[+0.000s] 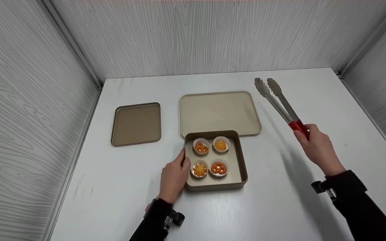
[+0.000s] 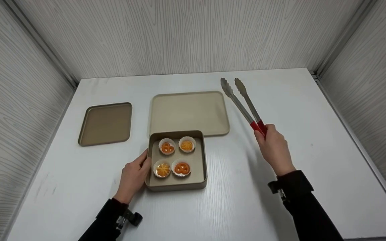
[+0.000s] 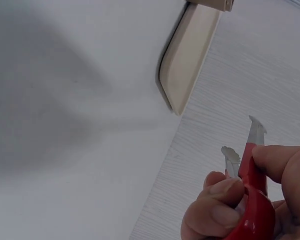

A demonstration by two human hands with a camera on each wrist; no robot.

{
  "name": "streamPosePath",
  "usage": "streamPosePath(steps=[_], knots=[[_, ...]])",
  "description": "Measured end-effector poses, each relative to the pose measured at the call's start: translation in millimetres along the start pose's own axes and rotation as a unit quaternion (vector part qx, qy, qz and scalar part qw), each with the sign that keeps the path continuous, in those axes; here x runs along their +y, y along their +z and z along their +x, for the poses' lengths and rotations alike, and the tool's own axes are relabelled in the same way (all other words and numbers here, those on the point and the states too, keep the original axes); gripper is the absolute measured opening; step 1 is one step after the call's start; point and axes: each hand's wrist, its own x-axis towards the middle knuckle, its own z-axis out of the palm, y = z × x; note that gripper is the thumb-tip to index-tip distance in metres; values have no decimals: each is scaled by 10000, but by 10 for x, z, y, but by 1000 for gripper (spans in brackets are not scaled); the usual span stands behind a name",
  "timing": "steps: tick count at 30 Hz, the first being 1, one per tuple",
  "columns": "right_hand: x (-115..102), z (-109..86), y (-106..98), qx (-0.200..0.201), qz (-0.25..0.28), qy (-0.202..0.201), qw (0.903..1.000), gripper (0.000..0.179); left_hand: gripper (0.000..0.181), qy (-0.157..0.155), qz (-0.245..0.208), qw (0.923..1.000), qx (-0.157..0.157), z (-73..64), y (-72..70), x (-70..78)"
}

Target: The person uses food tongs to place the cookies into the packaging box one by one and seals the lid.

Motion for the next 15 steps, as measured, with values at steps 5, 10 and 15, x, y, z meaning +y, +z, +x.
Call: streamPosePath(steps=[5, 10, 15], knots=[[102, 12, 44, 15, -170, 60, 9998, 52, 49, 45, -19, 10000, 20, -8, -1, -1], [201, 33, 79, -109, -254, 236, 9993, 52, 49, 41, -17, 10000, -2, -8, -1, -4], [285, 54, 106, -234, -315, 494, 9980, 51, 49, -10, -7, 10000, -23, -7, 2, -8]])
